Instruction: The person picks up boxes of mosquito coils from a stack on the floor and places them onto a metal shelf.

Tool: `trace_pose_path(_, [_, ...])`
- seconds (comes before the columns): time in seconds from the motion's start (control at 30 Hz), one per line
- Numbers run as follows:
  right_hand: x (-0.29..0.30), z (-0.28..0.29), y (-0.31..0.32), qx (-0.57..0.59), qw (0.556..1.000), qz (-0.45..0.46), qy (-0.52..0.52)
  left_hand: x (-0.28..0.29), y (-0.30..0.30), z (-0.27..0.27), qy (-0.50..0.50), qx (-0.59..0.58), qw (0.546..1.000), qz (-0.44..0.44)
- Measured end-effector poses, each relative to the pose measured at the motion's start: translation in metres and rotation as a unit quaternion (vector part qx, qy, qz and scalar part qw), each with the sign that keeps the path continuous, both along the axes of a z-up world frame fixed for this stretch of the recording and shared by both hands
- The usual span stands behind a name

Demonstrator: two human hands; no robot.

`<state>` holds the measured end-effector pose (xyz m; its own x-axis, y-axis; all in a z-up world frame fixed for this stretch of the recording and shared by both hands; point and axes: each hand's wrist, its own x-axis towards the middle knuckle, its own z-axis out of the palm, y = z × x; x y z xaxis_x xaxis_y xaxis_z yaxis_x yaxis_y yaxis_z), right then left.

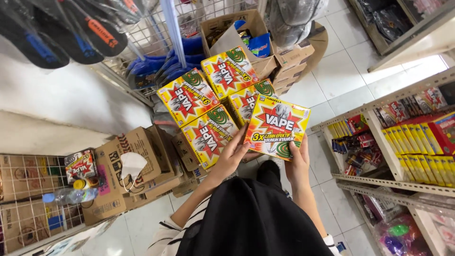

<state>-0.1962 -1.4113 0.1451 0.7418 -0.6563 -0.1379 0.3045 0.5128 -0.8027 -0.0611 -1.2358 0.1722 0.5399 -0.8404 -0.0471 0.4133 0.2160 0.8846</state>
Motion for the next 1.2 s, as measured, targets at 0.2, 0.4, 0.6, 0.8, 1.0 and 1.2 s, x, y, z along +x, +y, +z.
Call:
trace_pose_path(0.2, [0.004,-0.006,-0.032,-0.026,1.0,0.003,0.001,-0.002,-0.027,-0.004,0.001,0.042,0.999,0.014])
trace_pose_path(0.4, [-0.005,-0.008,-0.097,-0.021,0.999,0.019,-0.023,-0.006,-0.09,-0.012,-0.01,0.013,0.999,0.033])
trace_pose_path(0.6, [-0.017,-0.013,-0.177,-0.021,1.0,0.008,-0.003,-0.016,-0.174,-0.024,0.005,-0.033,0.999,0.014])
trace_pose_path(0.8, [-0.05,-0.025,-0.256,-0.04,0.999,-0.012,-0.012,-0.041,-0.259,-0.035,-0.002,-0.04,0.999,0.006])
trace_pose_path(1.0, [-0.093,-0.031,-0.318,-0.056,0.996,-0.076,0.004,-0.064,-0.342,-0.037,0.001,-0.017,0.999,-0.042])
trace_pose_path(1.2, [-0.15,-0.04,-0.351,-0.049,0.985,-0.163,0.036,-0.098,-0.402,-0.044,-0.045,0.017,0.992,-0.113])
